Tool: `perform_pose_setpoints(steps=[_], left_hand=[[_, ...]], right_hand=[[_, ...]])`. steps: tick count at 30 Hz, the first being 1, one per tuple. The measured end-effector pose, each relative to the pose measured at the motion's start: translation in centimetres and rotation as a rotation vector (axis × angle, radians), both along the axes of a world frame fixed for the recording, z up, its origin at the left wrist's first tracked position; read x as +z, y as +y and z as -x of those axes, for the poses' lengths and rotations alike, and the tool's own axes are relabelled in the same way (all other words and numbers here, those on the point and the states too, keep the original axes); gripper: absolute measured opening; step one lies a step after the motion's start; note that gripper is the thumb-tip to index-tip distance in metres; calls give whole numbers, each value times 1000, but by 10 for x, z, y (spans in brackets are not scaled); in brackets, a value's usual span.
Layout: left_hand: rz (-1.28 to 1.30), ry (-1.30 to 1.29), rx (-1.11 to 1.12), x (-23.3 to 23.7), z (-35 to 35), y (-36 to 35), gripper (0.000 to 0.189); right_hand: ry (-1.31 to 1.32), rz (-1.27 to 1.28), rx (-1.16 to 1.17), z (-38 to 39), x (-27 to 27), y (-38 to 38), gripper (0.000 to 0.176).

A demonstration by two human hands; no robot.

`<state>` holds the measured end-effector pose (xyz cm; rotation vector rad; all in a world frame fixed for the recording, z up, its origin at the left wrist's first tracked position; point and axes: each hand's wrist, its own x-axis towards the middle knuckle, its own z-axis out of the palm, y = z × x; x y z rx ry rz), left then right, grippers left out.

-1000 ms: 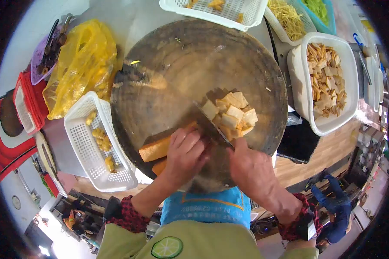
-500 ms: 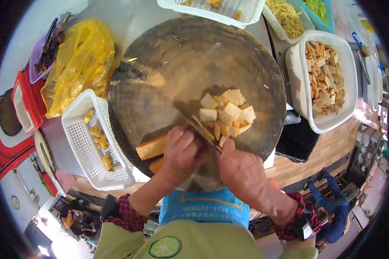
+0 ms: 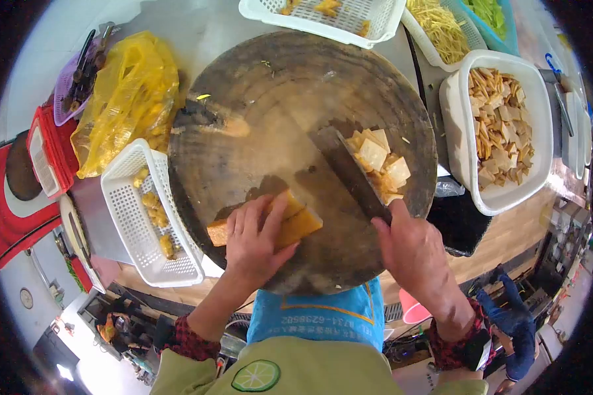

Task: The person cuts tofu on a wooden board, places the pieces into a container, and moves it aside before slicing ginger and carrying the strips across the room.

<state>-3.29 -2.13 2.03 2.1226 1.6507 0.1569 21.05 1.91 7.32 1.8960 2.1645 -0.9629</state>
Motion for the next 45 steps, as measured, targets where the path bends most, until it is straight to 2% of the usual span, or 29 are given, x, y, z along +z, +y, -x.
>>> perform_pose_setpoints(steps=[2, 5, 10, 13, 15, 16, 18, 19, 20, 21, 24, 26, 27, 30, 32, 35, 39, 41, 45], left_hand=[[-20, -28, 13, -7, -3, -1, 84], [-25, -96, 55, -10, -16, 1, 86], [-49, -92, 85, -9, -41, 9, 87], [-76, -93, 79, -9, -39, 11, 80], [-269, -312, -6, -15, -38, 9, 66], [-268, -313, -6, -17, -38, 7, 66], [-254, -319, -53, -23, -37, 2, 46], [-256, -321, -53, -31, -36, -4, 46], [-101, -391, 21, -41, -35, -13, 42], [57, -458, 94, -45, -35, -16, 37], [108, -520, 103, -49, -34, -17, 40], [15, -475, 47, -49, -34, -10, 40], [-80, -429, -7, -48, -34, -6, 40], [-139, -319, -46, -33, -36, 3, 38], [-155, -327, -44, -33, -36, 5, 36], [-156, -308, -29, -24, -39, 11, 33], [-150, -266, -2, -19, -43, 13, 29], [-191, -288, 2, -22, -45, 14, 30], [-221, -359, 35, -21, -43, 12, 32]], right_hand=[[187, -5, 23, -3, 6, -1, 19], [248, 75, -76, 5, 8, -9, 19], [153, 115, -3, 14, -2, -22, 16], [147, 137, -38, 12, 2, -19, 15], [142, 139, -56, 8, 9, -17, 15], [159, 115, -9, 6, 17, -20, 14], [172, 96, 38, 1, 25, -27, 14], [167, 109, 147, -1, 27, -31, 14], [161, 121, 254, -3, 28, -31, 14], [159, 122, 252, -3, 29, -30, 14], [84, 123, 336, -2, 29, -28, 17], [97, -5, 364, -3, 26, -29, 11], [93, -4, 362, -3, 27, -29, 11], [25, 32, 363, -1, 30, -28, 9], [53, 180, 283, 0, 31, -24, 18], [79, 244, 255, 13, 15, -10, 16], [14, 108, 294, 24, 0, 1, 16], [81, 80, 152, 13, -3, 1, 17], [121, 116, 128, 4, 24, -5, 17]])
